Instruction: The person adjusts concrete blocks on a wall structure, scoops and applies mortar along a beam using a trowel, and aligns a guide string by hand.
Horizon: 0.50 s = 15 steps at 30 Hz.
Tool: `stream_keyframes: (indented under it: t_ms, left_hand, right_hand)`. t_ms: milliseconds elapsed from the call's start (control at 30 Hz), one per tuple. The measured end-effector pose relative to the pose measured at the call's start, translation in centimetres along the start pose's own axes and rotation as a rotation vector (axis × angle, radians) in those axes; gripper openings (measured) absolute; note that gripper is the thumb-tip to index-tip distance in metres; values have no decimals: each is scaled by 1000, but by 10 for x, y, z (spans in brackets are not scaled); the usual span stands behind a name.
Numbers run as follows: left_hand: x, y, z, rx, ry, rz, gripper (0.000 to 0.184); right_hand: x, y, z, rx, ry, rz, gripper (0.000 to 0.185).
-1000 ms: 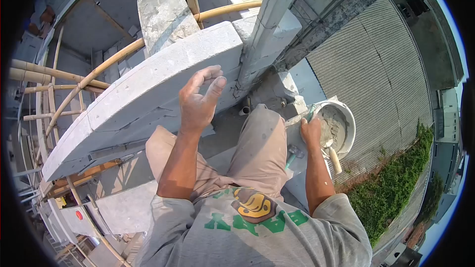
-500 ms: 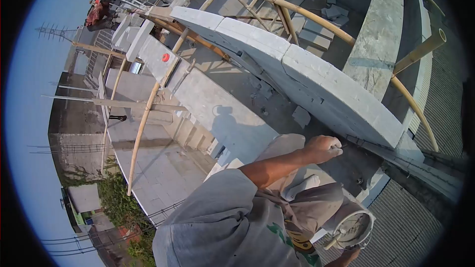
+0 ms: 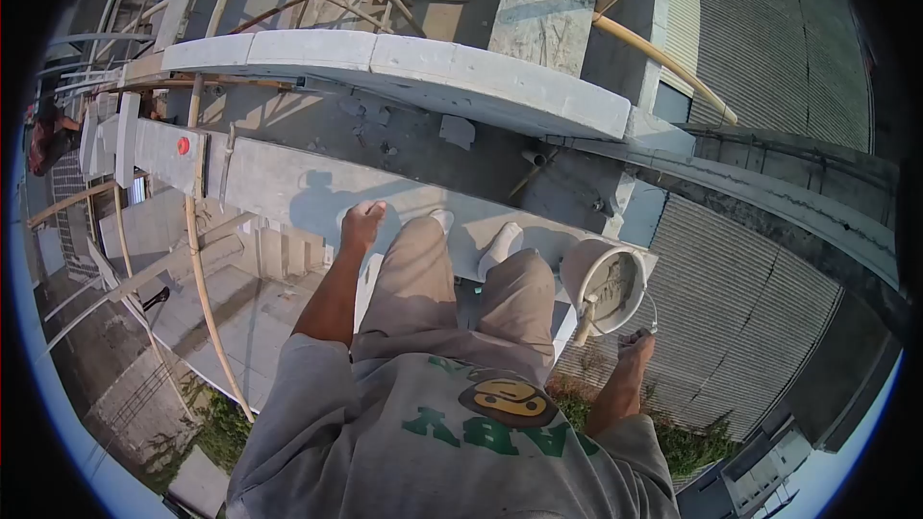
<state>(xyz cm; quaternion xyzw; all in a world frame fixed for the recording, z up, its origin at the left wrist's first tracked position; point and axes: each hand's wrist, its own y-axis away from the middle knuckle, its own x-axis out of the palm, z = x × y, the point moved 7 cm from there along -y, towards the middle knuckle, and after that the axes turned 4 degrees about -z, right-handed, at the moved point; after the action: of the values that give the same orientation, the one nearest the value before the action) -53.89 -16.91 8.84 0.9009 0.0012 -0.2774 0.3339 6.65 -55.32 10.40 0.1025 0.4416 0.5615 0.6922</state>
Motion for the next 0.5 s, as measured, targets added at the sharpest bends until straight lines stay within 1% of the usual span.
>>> stream_keyframes:
  t_ms: [33, 67, 133, 167, 200, 267, 333, 433, 500]
  left_hand:
    - [-5, 12, 8, -80, 37, -3, 33]
    - [-5, 23, 5, 51, -134, 80, 31]
    - [-9, 65, -35, 6, -225, 101, 35]
    - [-7, 75, -34, 41, -230, 119, 38]
    - [-9, 82, -31, 74, -236, 129, 41]
    - [-28, 99, -49, 55, -238, 198, 46]
    - [-60, 98, -41, 36, -223, 142, 46]
    - [-119, 86, -24, 5, -178, 39, 46]
    - [-156, 77, 0, -10, -159, -29, 45]
  right_hand:
    - [5, 12, 2, 8, 21, 18, 21]
    - [12, 26, 3, 22, 44, 46, 19]
    - [28, 66, 18, 20, 90, 84, 20]
    - [49, 87, 18, 22, 110, 122, 20]
    - [62, 80, 6, 58, 79, 235, 19]
    - [78, 100, 1, 36, 105, 366, 22]
    - [86, 117, -6, -3, 143, 299, 27]
    - [104, 143, -8, 13, 176, 351, 28]
    - [116, 180, 3, -102, 222, 399, 26]
